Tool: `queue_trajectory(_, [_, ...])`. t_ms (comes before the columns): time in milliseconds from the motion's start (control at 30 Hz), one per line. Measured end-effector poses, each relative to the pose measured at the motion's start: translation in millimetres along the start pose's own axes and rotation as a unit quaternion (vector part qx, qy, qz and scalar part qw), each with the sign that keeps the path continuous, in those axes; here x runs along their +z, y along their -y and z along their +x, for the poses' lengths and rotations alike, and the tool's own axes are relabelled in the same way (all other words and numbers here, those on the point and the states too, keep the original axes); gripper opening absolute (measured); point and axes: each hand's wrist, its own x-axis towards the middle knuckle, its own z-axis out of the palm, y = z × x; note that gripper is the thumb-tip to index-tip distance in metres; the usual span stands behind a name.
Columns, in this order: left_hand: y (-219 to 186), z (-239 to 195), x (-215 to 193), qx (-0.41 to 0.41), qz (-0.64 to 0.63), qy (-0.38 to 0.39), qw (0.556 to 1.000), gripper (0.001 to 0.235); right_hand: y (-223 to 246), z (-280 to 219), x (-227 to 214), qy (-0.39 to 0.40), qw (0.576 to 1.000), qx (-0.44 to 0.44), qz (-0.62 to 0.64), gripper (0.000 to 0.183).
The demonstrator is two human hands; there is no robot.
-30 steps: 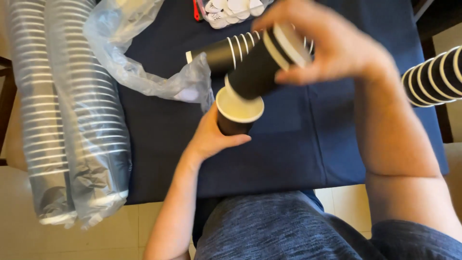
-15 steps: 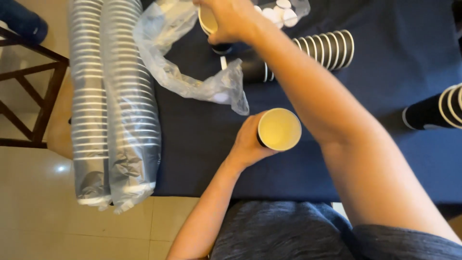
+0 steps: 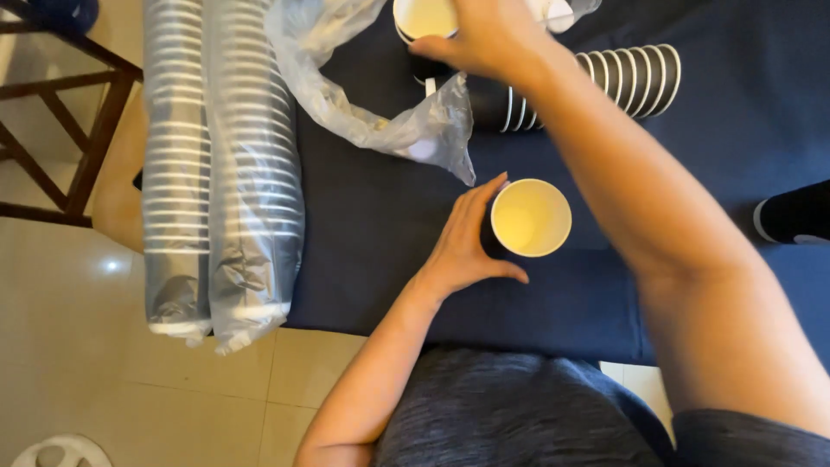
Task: Applying circular logo stickers to paper coffee cups.
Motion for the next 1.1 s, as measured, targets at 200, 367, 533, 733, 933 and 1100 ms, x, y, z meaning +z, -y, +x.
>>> queue_trajectory(200, [-8,-9,-13,0.077,-0.055,-0.179,0.979,0.059,26,-68,-81,0.000,0.968,-0.117,0.222,0.013])
queue_trajectory(367, [0,15,-30,0.068,0.050,-0.419,0.904,0.007,26,-79,-38,0.137,0.953,-0.169,0.209,0.014])
queue_trajectory(533, [43,32,-42,0.033,0.261,-0.385,0.884,0.078,44,-70,5,0.128,0.967,-0.176,0.133,0.012])
queue_trajectory(733, [32,34,-44,-0.025,0.244,-0.307,0.920,0.092,22,-71,95,0.086,0.982,-0.139,-0.097,0.017])
queue_trajectory(933, [35,34,-38,-0.070,0.277,-0.288,0.914,0.092,42,-66,50,0.107,0.976,-0.175,-0.071,0.015])
queue_trajectory(1100, [39,33,-37,-0.047,0.323,-0.287,0.901,0.083,-4,-57,-4,0.184,0.973,-0.058,0.129,0.019])
